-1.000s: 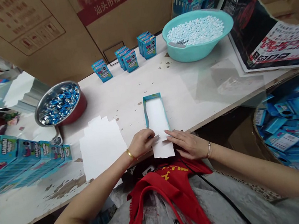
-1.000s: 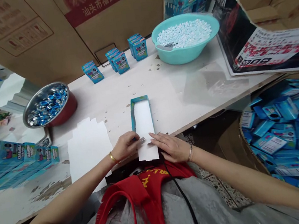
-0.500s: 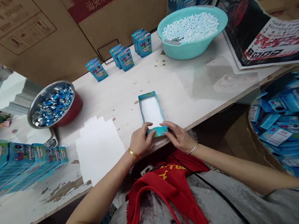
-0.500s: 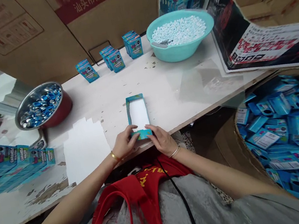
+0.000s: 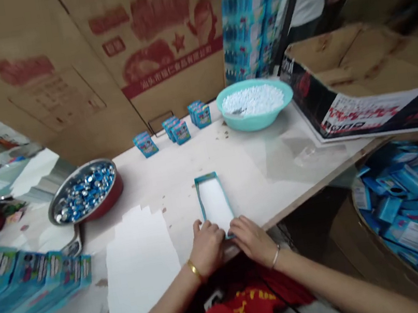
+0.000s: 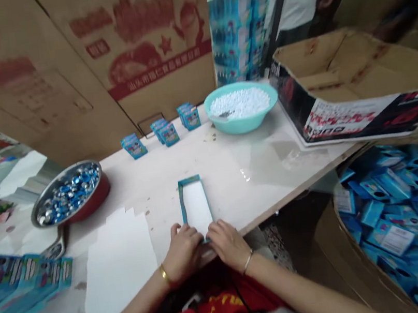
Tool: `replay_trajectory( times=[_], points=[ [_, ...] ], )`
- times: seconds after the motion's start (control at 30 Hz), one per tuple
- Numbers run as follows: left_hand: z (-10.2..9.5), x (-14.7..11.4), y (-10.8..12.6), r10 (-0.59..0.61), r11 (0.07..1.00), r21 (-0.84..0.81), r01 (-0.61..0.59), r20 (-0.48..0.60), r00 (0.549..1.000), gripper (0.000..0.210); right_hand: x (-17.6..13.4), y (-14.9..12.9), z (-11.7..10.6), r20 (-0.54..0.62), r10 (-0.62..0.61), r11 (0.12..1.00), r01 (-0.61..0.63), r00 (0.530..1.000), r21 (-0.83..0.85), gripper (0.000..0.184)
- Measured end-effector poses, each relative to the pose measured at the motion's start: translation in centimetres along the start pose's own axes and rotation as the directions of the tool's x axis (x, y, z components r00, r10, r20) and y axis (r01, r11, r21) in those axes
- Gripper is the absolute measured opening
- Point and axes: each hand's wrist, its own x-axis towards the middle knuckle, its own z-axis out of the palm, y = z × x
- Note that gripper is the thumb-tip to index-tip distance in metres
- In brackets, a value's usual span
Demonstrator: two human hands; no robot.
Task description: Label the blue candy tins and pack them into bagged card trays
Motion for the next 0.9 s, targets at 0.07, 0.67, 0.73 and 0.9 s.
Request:
replay_trajectory(
  times=[0.07, 0.67, 0.73, 0.9],
  points=[
    [-1.2, 1.5, -0.3, -0.029, 0.999, -0.022, 0.032, 0.139, 0.990, 0.020, 0.3, 0.1, 0.1, -0.003, 0.056, 0.989, -0.055, 0.998, 0.133, 0.017],
    [-18.4, 22.8, -15.9, -0.361, 0.918, -0.008, 0.397, -0.434, 0.825, 0.116, 11.2, 7.9, -1.4, -0.073, 0.576, 0.763, -0.504, 0.814, 0.405, 0.061],
    [-19.1, 27.4, -20.3, -0.491, 0.845, 0.029, 0.533, -0.353, 0.797, 0.132, 12.7, 8.8, -0.8, -0.098, 0.598, 0.760, -0.524, 0.796, 0.384, 0.059],
    [-18.6, 33.1, -26.7, -0.579, 0.799, 0.072, 0.597, -0.176, 0.796, 0.142, 14.5, 10.0, 1.7, -0.125, 0.616, 0.774, -0.568, 0.778, 0.281, 0.059]
  ],
)
